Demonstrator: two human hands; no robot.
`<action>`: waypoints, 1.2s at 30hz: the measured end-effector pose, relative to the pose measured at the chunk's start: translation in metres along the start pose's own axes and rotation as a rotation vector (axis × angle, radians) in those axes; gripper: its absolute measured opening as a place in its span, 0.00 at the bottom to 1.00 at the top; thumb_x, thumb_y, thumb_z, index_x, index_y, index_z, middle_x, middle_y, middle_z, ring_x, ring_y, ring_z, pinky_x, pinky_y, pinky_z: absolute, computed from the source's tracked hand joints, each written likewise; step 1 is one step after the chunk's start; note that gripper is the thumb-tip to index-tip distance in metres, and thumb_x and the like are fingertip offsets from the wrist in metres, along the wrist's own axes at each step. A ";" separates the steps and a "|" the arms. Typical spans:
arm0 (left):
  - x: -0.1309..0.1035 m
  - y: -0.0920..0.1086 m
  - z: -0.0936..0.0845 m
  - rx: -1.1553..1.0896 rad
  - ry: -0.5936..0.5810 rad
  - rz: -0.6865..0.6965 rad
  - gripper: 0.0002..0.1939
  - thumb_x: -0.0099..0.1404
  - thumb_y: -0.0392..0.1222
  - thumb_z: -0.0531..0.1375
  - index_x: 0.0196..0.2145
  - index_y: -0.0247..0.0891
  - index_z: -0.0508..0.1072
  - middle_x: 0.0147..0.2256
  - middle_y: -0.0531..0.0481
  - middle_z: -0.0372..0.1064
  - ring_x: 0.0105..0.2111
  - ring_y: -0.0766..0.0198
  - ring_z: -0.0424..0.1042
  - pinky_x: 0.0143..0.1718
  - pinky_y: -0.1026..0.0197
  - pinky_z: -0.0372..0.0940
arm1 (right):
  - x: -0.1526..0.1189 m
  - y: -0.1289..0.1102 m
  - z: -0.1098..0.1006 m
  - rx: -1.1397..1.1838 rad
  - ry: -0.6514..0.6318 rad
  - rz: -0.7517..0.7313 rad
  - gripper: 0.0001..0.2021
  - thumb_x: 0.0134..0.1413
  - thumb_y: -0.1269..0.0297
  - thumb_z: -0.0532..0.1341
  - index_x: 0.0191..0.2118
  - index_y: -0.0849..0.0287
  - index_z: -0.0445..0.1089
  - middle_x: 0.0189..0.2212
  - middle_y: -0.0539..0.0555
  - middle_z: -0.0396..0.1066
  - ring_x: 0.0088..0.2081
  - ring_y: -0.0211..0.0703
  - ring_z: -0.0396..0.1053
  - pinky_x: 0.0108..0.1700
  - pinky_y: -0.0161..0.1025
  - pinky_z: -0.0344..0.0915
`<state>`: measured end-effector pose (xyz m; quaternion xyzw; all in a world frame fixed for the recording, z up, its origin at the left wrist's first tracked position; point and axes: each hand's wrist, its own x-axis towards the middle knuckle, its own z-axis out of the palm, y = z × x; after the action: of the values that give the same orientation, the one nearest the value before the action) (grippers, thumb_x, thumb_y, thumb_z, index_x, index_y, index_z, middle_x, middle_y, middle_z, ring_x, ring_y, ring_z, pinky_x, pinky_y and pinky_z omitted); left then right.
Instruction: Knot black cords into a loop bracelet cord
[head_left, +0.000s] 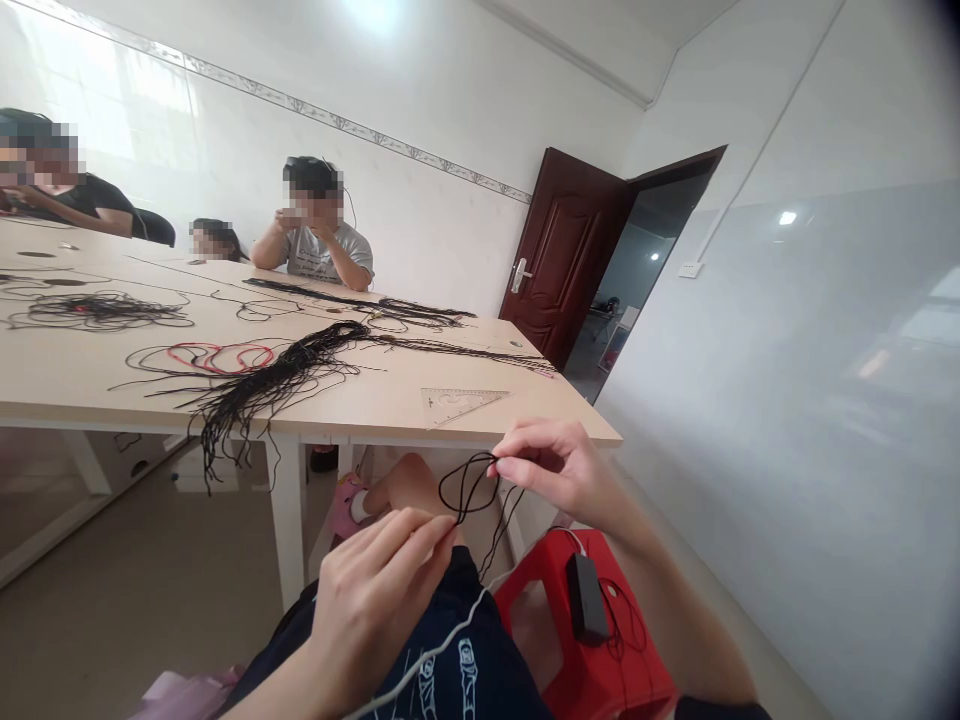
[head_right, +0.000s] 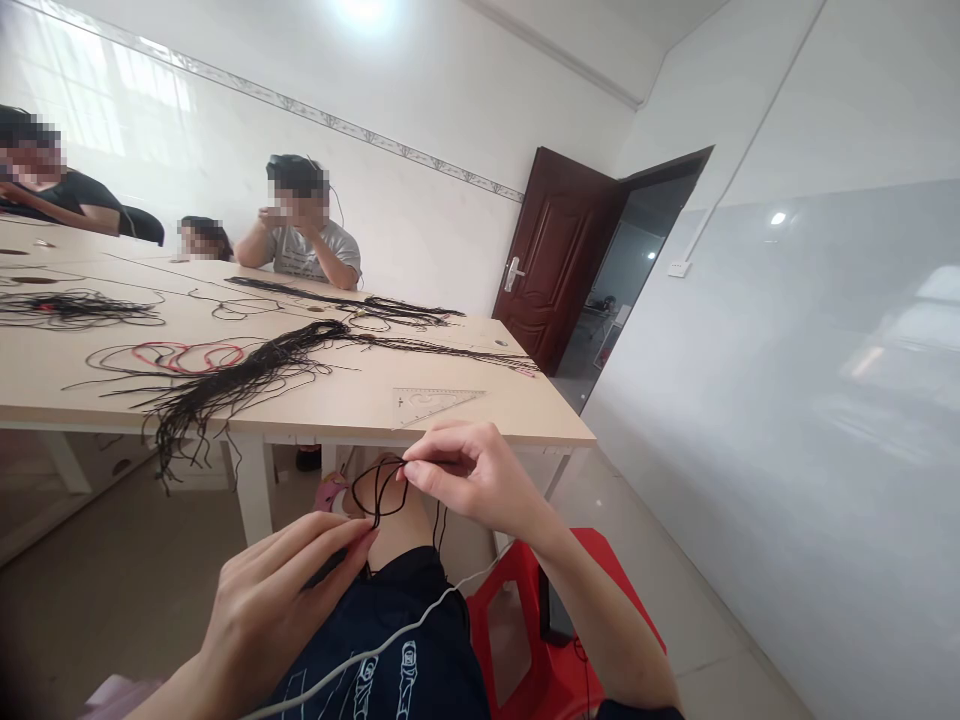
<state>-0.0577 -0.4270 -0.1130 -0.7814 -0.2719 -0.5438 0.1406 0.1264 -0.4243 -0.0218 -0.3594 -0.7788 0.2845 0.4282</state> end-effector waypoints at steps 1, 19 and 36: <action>-0.001 -0.001 -0.001 0.008 -0.007 0.037 0.06 0.59 0.29 0.57 0.34 0.37 0.69 0.27 0.52 0.71 0.24 0.69 0.70 0.27 0.67 0.64 | 0.000 0.000 0.000 -0.010 0.011 0.007 0.05 0.49 0.70 0.59 0.27 0.62 0.73 0.24 0.51 0.66 0.25 0.34 0.62 0.24 0.31 0.56; 0.028 0.010 -0.016 0.030 0.080 0.086 0.06 0.57 0.32 0.61 0.34 0.36 0.70 0.26 0.53 0.67 0.24 0.70 0.67 0.26 0.67 0.62 | -0.006 -0.004 0.001 -0.128 0.023 -0.009 0.06 0.50 0.72 0.59 0.27 0.62 0.73 0.24 0.51 0.66 0.24 0.33 0.60 0.23 0.30 0.56; 0.014 -0.011 -0.053 0.020 -0.084 0.023 0.14 0.61 0.32 0.52 0.41 0.42 0.72 0.41 0.48 0.72 0.37 0.59 0.71 0.37 0.60 0.64 | -0.009 -0.002 -0.001 -0.275 0.032 -0.024 0.07 0.49 0.74 0.58 0.26 0.62 0.73 0.23 0.50 0.66 0.23 0.32 0.58 0.22 0.30 0.55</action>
<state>-0.1014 -0.4417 -0.0810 -0.8051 -0.2738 -0.5063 0.1431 0.1302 -0.4320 -0.0239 -0.4096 -0.8078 0.1643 0.3907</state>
